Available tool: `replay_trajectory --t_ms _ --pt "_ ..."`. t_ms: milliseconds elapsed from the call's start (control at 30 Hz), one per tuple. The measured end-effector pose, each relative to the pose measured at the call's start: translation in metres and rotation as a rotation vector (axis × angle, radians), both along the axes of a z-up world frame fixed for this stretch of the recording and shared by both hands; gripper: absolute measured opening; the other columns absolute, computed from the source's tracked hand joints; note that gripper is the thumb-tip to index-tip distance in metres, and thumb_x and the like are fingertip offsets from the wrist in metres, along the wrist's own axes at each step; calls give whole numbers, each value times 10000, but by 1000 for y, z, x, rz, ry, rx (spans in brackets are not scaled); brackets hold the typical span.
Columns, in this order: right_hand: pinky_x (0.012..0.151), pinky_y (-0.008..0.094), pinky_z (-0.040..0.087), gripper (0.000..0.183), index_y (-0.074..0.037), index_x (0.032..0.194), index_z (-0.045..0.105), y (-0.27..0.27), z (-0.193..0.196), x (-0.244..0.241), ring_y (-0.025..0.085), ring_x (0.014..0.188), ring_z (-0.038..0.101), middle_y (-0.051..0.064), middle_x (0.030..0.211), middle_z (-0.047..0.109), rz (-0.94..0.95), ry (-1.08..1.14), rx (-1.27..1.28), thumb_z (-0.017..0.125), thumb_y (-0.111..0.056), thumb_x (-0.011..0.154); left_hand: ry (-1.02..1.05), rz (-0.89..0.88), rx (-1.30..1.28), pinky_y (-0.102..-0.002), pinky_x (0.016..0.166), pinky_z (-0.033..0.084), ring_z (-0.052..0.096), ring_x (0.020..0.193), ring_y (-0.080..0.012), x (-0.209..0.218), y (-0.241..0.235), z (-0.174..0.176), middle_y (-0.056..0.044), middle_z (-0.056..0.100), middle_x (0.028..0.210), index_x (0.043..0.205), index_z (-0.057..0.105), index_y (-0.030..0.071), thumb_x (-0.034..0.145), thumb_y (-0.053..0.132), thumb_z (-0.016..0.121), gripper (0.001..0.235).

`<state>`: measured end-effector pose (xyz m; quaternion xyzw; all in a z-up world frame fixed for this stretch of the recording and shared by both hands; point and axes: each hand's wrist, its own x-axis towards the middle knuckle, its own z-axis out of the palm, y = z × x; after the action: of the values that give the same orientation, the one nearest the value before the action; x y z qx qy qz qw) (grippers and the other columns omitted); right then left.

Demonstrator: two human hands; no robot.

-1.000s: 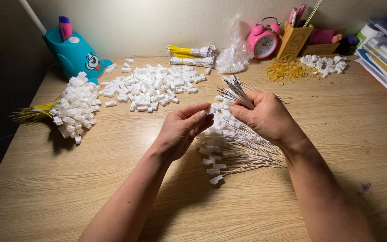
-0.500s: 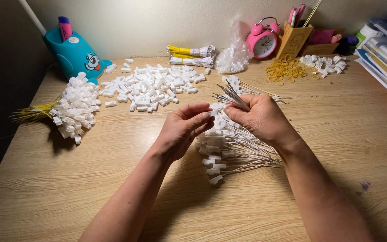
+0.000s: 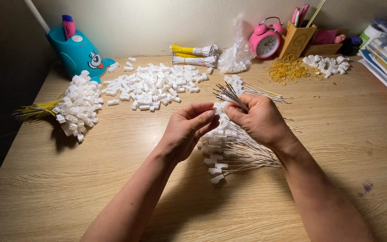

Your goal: The person repeatedly picks up small white plastic connectors and thin metal wires from a wooden desk. They insert the wires into the connectors by hand, then place the assembled units into a growing pile on the right side of the workspace.

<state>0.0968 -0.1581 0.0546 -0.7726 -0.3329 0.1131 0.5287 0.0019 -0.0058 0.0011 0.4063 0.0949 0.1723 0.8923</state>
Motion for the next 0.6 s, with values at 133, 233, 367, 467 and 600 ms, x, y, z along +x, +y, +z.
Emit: replay_trajectory --t_ms 133,233,367,467,600 --pt "498 165 325 75 -83 769 720 1 -17 10 34 503 415 -45 508 502 8 -15 -2 746 -128 823 3 22 -20 -424 835 613 712 867 -267 -1 -1 -3 -172 700 955 1082 659 -36 822 -8 731 271" --pt "500 174 316 87 -76 762 711 3 -10 2 42 514 403 -48 512 485 33 13 -7 728 -121 835 16 32 -40 -428 840 610 710 873 -271 -3 -1 -3 -171 696 958 1086 660 -37 822 -15 727 273" --pt "501 197 376 149 -32 812 680 -9 13 -3 78 512 438 34 580 540 22 77 -6 636 -132 914 22 30 167 -390 841 601 685 870 -213 7 -4 -10 -132 703 954 1090 683 -7 830 26 741 268" --pt "513 251 431 269 -39 875 684 -26 25 9 127 507 462 92 625 586 -69 -56 -42 566 -226 1030 80 107 638 -278 817 538 640 836 -91 3 -4 -16 -5 720 902 1055 723 140 847 123 749 210" --pt "801 305 605 151 -86 1073 567 -54 52 24 194 811 674 90 890 644 -253 -197 19 452 -159 1136 4 310 1369 -325 789 415 643 823 -168 6 3 -28 34 757 904 927 752 228 807 187 765 127"
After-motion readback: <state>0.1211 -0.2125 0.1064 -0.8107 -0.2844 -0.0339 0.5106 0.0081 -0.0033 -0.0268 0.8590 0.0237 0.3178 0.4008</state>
